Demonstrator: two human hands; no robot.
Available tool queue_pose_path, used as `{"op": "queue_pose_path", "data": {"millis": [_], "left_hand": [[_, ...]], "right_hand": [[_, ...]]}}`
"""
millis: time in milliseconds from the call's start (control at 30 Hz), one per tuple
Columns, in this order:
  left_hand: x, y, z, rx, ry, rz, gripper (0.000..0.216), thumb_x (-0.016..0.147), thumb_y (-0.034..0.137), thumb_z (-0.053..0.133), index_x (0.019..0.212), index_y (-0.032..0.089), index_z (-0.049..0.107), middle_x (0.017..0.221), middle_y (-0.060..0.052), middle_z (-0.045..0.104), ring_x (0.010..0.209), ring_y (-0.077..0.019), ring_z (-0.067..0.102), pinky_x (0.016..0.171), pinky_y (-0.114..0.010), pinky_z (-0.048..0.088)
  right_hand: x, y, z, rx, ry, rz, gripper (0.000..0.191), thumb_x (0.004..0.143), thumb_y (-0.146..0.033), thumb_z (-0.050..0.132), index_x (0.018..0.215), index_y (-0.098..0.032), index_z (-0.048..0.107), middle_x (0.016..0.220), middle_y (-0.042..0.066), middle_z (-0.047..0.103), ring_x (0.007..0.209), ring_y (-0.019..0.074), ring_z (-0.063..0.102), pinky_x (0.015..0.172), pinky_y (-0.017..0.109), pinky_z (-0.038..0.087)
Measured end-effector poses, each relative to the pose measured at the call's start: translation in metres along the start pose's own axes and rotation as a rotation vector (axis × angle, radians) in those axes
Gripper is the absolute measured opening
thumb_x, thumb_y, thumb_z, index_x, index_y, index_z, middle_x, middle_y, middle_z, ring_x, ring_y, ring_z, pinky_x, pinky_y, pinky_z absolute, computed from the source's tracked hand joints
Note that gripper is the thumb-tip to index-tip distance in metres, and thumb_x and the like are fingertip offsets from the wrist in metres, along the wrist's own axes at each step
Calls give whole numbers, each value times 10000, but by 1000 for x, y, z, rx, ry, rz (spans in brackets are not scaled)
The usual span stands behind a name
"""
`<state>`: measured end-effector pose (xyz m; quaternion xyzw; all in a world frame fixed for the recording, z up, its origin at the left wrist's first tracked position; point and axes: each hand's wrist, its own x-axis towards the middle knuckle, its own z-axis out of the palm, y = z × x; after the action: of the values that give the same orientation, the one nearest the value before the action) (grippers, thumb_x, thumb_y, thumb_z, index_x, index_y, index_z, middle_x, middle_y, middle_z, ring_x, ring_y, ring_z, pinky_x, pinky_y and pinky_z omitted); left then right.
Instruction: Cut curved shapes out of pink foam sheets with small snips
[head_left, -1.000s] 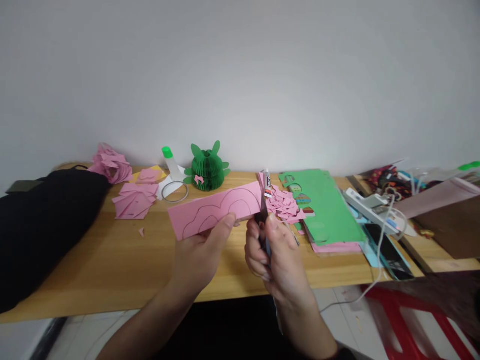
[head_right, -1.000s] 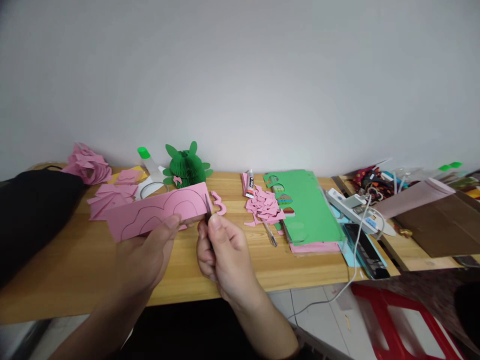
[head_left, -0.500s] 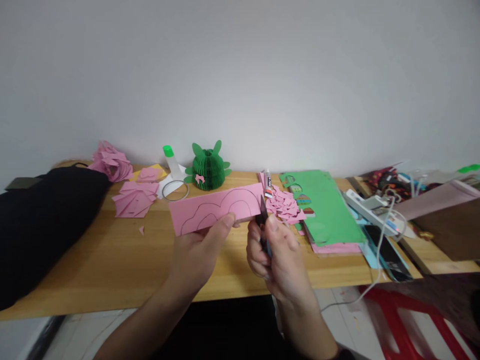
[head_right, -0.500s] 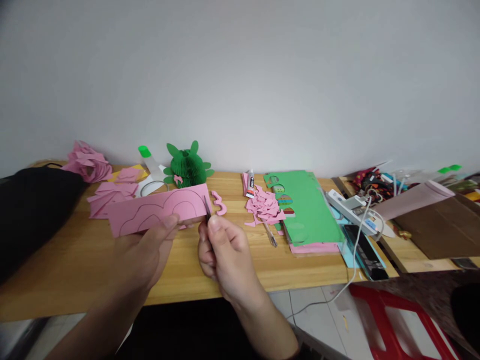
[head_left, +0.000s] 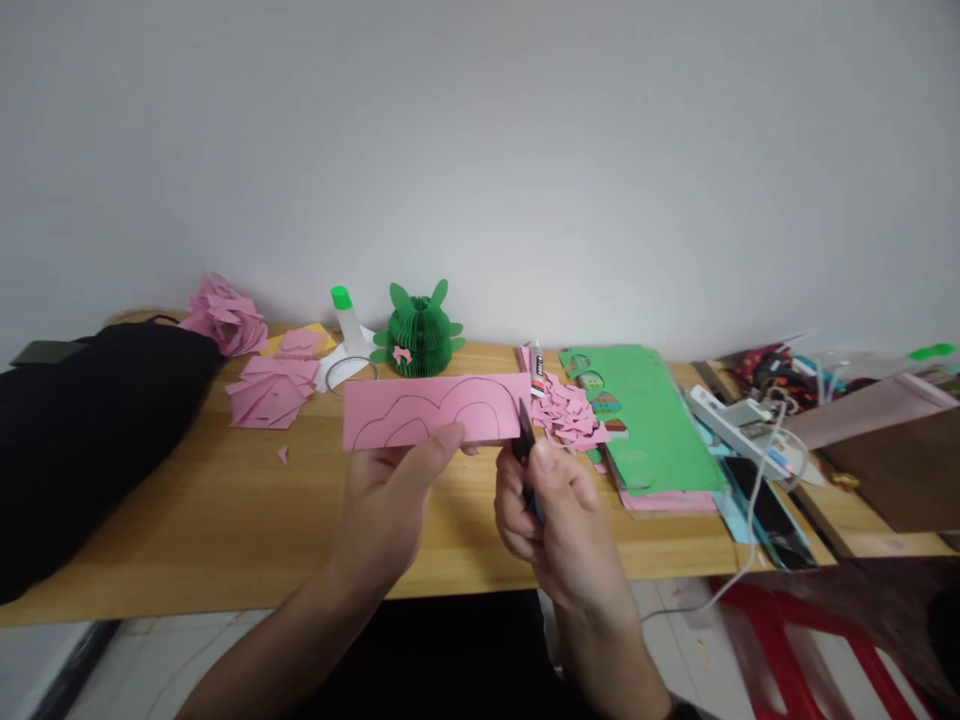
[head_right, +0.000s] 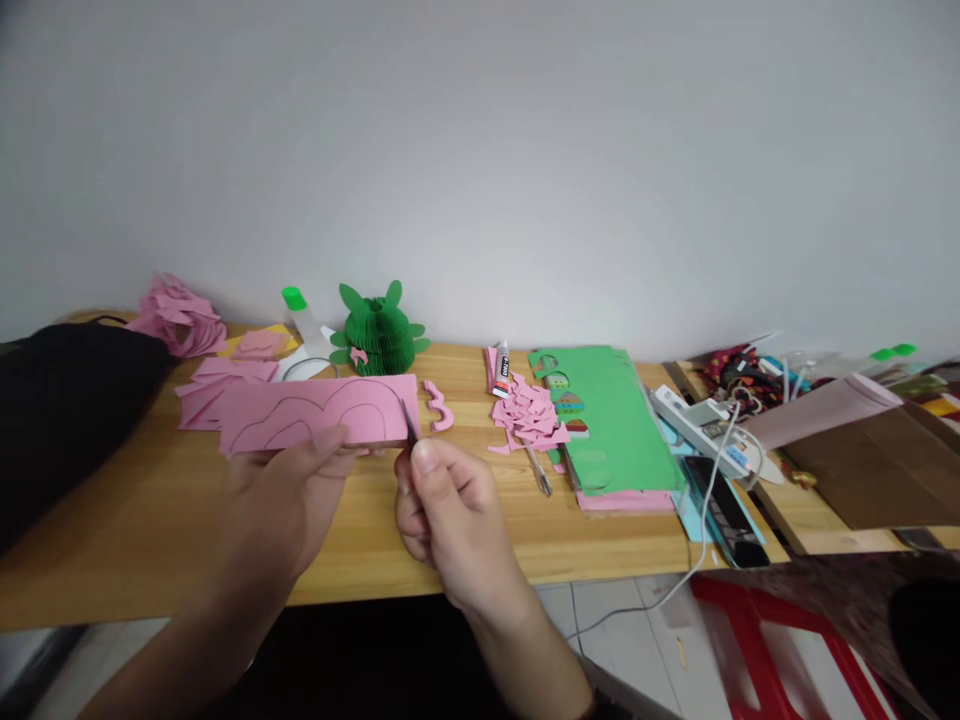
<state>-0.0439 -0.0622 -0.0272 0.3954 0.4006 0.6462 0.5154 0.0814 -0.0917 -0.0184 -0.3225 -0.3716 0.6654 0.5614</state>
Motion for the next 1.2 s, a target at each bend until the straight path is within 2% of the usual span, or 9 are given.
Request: {"op": "queue_pose_path", "data": {"millis": [200,367,533,667,800,933,1100,1200], "left_hand": [[0,4,10,-25,20,36,78,771,285,787,829,248,751,867,12,777,839,-149,713,787,-238,590],[1,2,8,117,-17,124,56,805,300,746,794,245,745,800,13,778,765,-165,724,720,-246,603],[2,5,3,354,-81,206,136,848,337,675,790,227,732,752,8,758,801,-191,740,811,-289,609],[4,19,4,463,-137,186,114,828,289,662,728,247,697,720,19,732,786,-197,731,842,-312,603],[4,30,7,478,-113,100,92,785,260,678,695,246,667,710,16,711,807,-216,720,881,-358,584],[5,28,7,350,-112,81,164,768,243,698,622,226,625,638,17,659,773,-216,709,840,-356,578],[7,23,6,287,-90,58,176,738,193,724,609,232,610,578,38,627,662,-182,684,663,-275,578],[7,22,6,250,-62,75,176,713,155,722,611,218,593,574,46,629,640,-162,672,632,-242,571]], "right_hand": [[-3,4,1,-14,5,-7,446,902,-555,614,671,-190,502,462,-118,283,377,31,136,333,136,141],[-5,4,-2,-21,2,-7,436,913,-539,609,678,-192,493,475,-113,293,381,31,147,340,135,145],[-6,-1,-3,-31,-8,2,436,911,-543,609,679,-190,500,466,-117,281,378,32,137,339,137,142],[-8,-3,-4,-40,-13,7,427,926,-533,591,688,-190,504,468,-117,284,375,32,138,339,139,137],[-8,-2,-6,-65,-2,-3,415,938,-523,575,696,-192,506,472,-115,287,381,39,147,341,148,139],[-6,-2,-7,-86,4,4,409,945,-520,563,702,-195,509,477,-108,299,386,46,157,344,160,139],[-6,-4,-7,-99,-1,9,417,944,-519,563,683,-200,500,481,-105,292,386,49,153,342,169,138],[-6,-4,-8,-106,-5,3,421,938,-519,577,677,-199,497,488,-102,300,388,47,157,341,166,132]]}}
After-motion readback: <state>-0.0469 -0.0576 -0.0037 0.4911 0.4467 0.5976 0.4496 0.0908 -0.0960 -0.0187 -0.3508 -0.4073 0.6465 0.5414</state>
